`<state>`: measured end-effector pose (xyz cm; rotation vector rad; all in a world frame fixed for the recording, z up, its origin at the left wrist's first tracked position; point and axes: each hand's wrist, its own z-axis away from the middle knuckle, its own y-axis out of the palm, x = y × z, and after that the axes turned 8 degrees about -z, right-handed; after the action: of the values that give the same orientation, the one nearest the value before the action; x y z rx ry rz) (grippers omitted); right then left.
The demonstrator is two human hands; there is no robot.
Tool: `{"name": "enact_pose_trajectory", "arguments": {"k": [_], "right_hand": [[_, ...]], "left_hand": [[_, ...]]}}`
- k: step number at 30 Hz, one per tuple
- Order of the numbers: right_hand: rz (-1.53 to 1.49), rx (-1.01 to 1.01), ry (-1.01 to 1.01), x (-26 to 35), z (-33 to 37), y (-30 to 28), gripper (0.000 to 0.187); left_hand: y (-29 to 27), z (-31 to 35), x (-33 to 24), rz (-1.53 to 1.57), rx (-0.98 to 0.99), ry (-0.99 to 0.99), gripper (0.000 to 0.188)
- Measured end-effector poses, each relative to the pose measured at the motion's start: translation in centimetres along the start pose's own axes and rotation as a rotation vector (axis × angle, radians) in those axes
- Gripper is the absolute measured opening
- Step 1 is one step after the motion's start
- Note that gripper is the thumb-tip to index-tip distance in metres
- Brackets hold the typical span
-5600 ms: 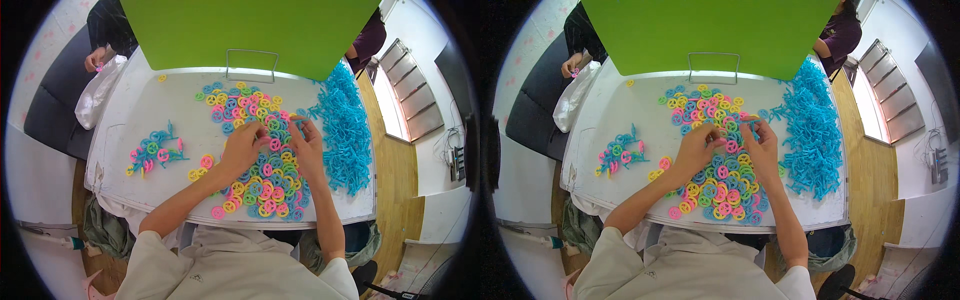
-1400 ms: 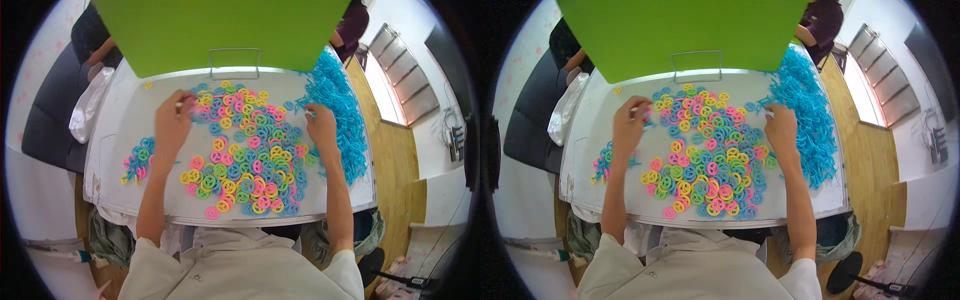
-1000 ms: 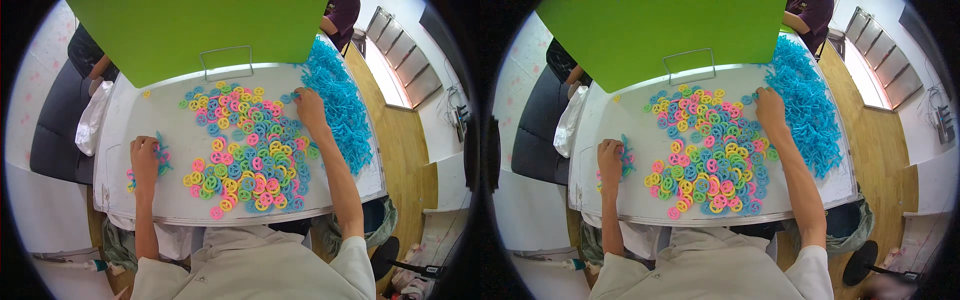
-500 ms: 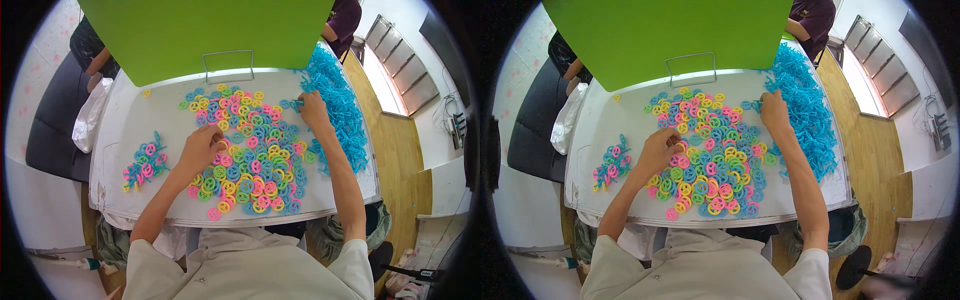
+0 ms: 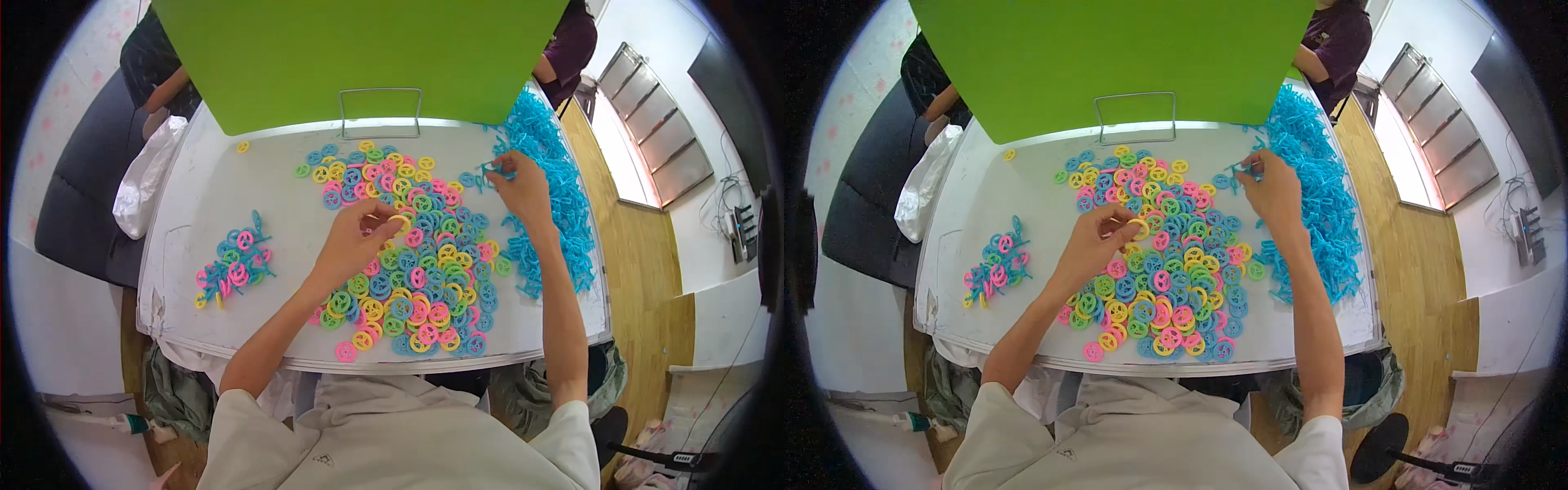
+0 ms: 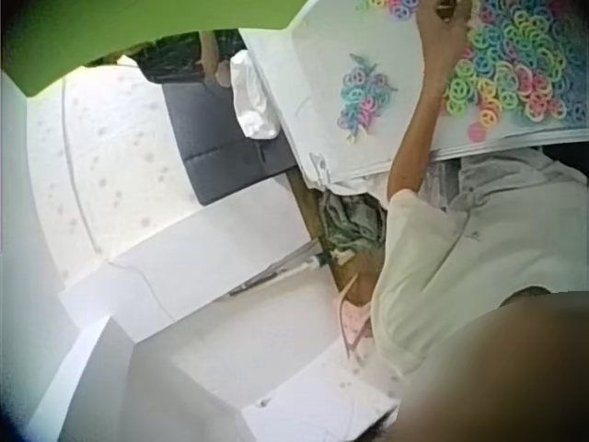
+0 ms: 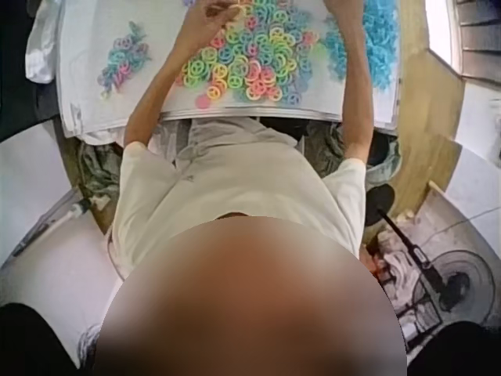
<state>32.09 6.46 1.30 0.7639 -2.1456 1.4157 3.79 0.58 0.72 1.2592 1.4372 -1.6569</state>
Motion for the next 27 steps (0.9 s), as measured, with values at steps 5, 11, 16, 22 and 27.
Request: {"name": "enact_pose_trajectory", "arguments": {"k": [5,11,16,22,27], "right_hand": [[-0.575,0.196,0.183,5.4,3.8,1.8,0.025],[-0.899,0.292,0.301,7.7,6.2,4.2,0.022],[-1.074,0.324,0.390,8.0,6.6,4.8,0.024],[-1.016,0.395,0.289,7.4,7.0,5.2,0.033],[-0.896,0.398,0.191,7.9,6.9,4.9,0.027]], "left_hand": [[1.0,0.2,-0.4,0.369,0.014,-0.018,0.023],[1.6,0.6,0.3,0.484,-0.019,0.006,0.019],[1.3,0.7,0.3,0.431,-0.068,-0.007,0.020],[1.3,0.6,0.6,0.614,-0.002,-0.155,0.023],[1.4,0.5,-0.1,0.508,0.003,-0.054,0.020]]}}
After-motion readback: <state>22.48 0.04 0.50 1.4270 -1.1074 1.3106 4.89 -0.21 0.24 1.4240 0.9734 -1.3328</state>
